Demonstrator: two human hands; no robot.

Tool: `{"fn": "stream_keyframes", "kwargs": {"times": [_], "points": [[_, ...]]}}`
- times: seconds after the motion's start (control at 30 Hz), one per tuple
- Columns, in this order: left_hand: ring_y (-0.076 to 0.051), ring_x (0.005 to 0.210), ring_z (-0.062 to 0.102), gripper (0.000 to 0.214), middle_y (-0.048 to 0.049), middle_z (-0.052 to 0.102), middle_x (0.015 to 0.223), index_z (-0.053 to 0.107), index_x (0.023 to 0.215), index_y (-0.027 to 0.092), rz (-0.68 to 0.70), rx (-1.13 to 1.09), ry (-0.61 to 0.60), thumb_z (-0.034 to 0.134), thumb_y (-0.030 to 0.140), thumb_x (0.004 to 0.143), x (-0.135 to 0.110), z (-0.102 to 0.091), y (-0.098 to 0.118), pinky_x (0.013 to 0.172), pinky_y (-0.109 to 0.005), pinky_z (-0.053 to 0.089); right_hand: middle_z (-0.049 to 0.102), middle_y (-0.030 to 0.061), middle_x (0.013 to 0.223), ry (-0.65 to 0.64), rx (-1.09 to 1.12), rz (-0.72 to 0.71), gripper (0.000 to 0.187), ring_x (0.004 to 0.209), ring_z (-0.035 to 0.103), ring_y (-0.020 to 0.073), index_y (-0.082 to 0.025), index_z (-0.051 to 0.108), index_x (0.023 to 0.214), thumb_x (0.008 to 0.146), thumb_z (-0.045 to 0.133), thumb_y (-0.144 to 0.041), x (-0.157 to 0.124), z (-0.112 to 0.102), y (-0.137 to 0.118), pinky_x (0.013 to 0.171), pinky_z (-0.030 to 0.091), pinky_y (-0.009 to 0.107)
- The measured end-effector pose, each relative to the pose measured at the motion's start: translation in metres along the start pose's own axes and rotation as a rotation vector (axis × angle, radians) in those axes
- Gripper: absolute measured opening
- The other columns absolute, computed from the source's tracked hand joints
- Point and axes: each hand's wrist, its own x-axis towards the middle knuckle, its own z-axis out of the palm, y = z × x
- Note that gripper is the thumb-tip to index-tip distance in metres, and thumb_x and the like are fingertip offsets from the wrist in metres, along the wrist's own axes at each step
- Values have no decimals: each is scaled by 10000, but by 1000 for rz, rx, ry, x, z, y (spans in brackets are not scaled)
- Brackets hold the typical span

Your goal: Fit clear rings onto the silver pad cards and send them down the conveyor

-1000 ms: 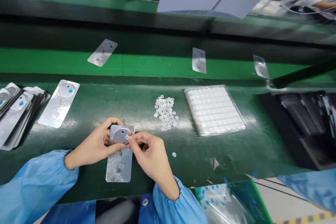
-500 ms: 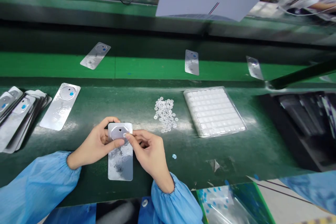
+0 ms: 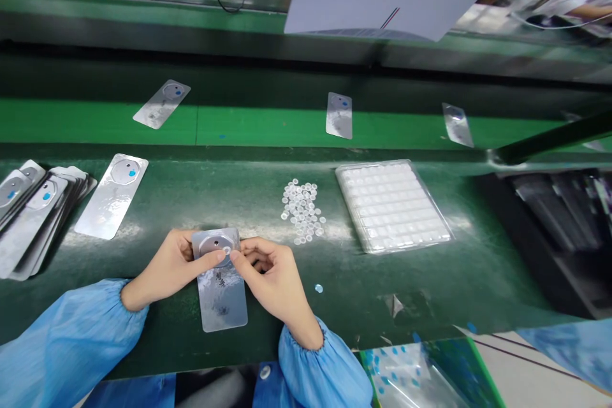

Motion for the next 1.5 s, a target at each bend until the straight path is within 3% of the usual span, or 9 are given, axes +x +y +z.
{"fn": "stream_keyframes", "kwargs": {"times": [0.27, 0.43, 0.63, 0.83, 1.03, 1.27, 1.37, 1.5], "points": [[-102, 571, 460, 339, -3, 563, 630, 698, 752, 111, -9, 31, -16, 765, 424, 865, -1, 0, -7, 526, -228, 345, 609, 4, 593, 61, -7, -32, 220, 523, 535, 126, -184, 695, 726, 785, 793, -371, 0, 6, -2, 487, 438, 233], [-104, 606, 486, 257, -6, 599, 689, 715, 852, 114, -7, -14, -23, 770, 365, 855, 0, 0, -2, 547, -214, 380, 597, -4, 581, 36, -31, -39, 182, 518, 535, 121, -177, 664, 699, 767, 756, -319, 0, 7, -6, 484, 439, 221], [-99, 614, 482, 146, 6, 609, 688, 739, 849, 138, 24, 89, -8, 768, 280, 827, -3, -2, 3, 538, -191, 376, 577, -20, 588, -10, -136, -87, 119, 522, 526, 103, -166, 679, 714, 781, 697, -263, -6, 5, -15, 491, 437, 200], [-112, 619, 491, 169, -9, 620, 702, 758, 881, 135, 12, 75, -36, 759, 298, 834, -3, -3, 1, 543, -207, 371, 577, -26, 574, -28, -160, -119, 124, 516, 529, 97, -160, 676, 705, 800, 674, -241, -6, 4, -16, 499, 443, 192], [-109, 576, 436, 262, -16, 582, 627, 761, 759, 111, 1, 102, -61, 749, 354, 855, -4, -5, 0, 522, -233, 312, 562, -38, 561, -26, -128, -142, 103, 499, 510, 86, -160, 666, 689, 777, 680, -211, -5, 7, -14, 488, 439, 182], [-124, 607, 463, 234, -25, 604, 667, 792, 819, 122, -9, 72, -76, 755, 350, 858, -3, -6, -1, 549, -247, 332, 550, -42, 552, 16, -120, -158, 91, 493, 500, 79, -159, 656, 669, 748, 691, -187, -4, 9, -10, 490, 435, 177], [-104, 582, 396, 284, -3, 534, 626, 780, 827, 111, 2, 89, -76, 747, 390, 875, -1, -7, 1, 526, -240, 284, 601, -21, 586, -38, -45, -108, 123, 515, 551, 98, -164, 680, 715, 786, 726, -254, 0, 3, -7, 497, 463, 185], [-86, 552, 322, 371, 25, 435, 579, 679, 697, 110, 38, 57, -28, 751, 435, 864, -2, -4, 4, 493, -240, 216, 668, 15, 671, -184, 7, 17, 237, 573, 609, 133, -176, 703, 844, 862, 746, -409, 1, -8, -1, 511, 507, 206]]}}
